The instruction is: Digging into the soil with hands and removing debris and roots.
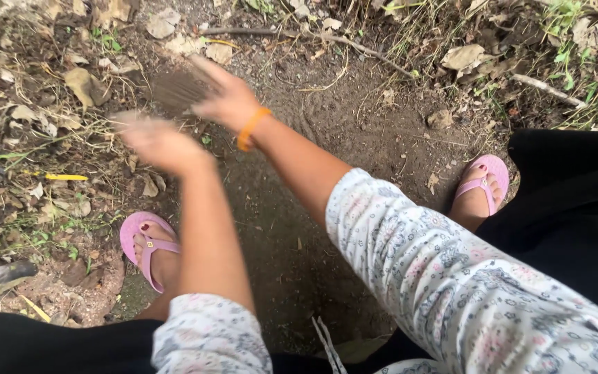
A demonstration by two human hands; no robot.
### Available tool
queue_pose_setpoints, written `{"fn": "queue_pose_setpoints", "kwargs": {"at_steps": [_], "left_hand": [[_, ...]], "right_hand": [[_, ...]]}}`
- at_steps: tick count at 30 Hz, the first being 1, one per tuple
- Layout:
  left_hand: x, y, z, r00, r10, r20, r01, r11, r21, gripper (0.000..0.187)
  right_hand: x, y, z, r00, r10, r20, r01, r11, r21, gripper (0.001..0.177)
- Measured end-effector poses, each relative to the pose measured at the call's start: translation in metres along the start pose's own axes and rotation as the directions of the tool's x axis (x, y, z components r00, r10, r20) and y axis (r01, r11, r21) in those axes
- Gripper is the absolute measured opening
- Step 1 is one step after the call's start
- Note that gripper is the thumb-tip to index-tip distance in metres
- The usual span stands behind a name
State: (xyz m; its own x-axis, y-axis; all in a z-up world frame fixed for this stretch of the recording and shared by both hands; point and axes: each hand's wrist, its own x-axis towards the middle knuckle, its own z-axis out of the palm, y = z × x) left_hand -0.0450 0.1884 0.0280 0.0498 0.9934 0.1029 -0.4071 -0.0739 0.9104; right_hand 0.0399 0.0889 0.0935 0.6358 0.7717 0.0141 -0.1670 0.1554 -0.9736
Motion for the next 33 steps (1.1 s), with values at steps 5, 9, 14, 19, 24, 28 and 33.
{"fn": "queue_pose_setpoints", "kwargs": {"at_steps": [5,9,14,19,24,28,33], "left_hand": [[0.056,-0.056,-0.038,0.958,0.284,0.031,-0.286,0.946,0.156,0.059],[-0.013,-0.070,-0.044,0.873,-0.258,0.413,-0.249,0.493,0.834,0.022],[-0.084,-0.154,-0.062,0.671,-0.540,0.508,-0.233,0.497,0.836,0.030],[-0.127,-0.121,-0.049,0.544,-0.774,0.324,-0.010,0.380,0.925,0.023],[-0.152,-0.134,-0.041,0.397,-0.866,0.304,0.361,0.451,0.816,0.017],[-0.171,-0.137,-0.037,0.382,-0.872,0.306,0.205,0.403,0.892,0.012],[-0.185,-0.141,-0.026,0.537,-0.744,0.397,0.125,0.536,0.835,0.023]], "right_hand": [[0.025,0.048,-0.012,0.976,-0.118,0.186,0.214,0.708,-0.673,0.053],[-0.033,0.171,-0.091,0.791,0.456,0.407,0.136,0.518,-0.845,0.026],[-0.112,0.154,-0.156,0.353,0.921,0.167,-0.554,0.349,-0.756,0.023],[-0.122,0.159,-0.202,0.886,0.444,0.134,-0.275,0.736,-0.618,0.039],[-0.125,0.102,-0.177,0.839,0.492,-0.231,-0.541,0.798,-0.266,0.037],[-0.137,0.134,-0.179,0.697,0.709,-0.103,-0.679,0.608,-0.411,0.030],[-0.142,0.150,-0.197,0.859,0.406,-0.313,-0.512,0.687,-0.515,0.032]]}}
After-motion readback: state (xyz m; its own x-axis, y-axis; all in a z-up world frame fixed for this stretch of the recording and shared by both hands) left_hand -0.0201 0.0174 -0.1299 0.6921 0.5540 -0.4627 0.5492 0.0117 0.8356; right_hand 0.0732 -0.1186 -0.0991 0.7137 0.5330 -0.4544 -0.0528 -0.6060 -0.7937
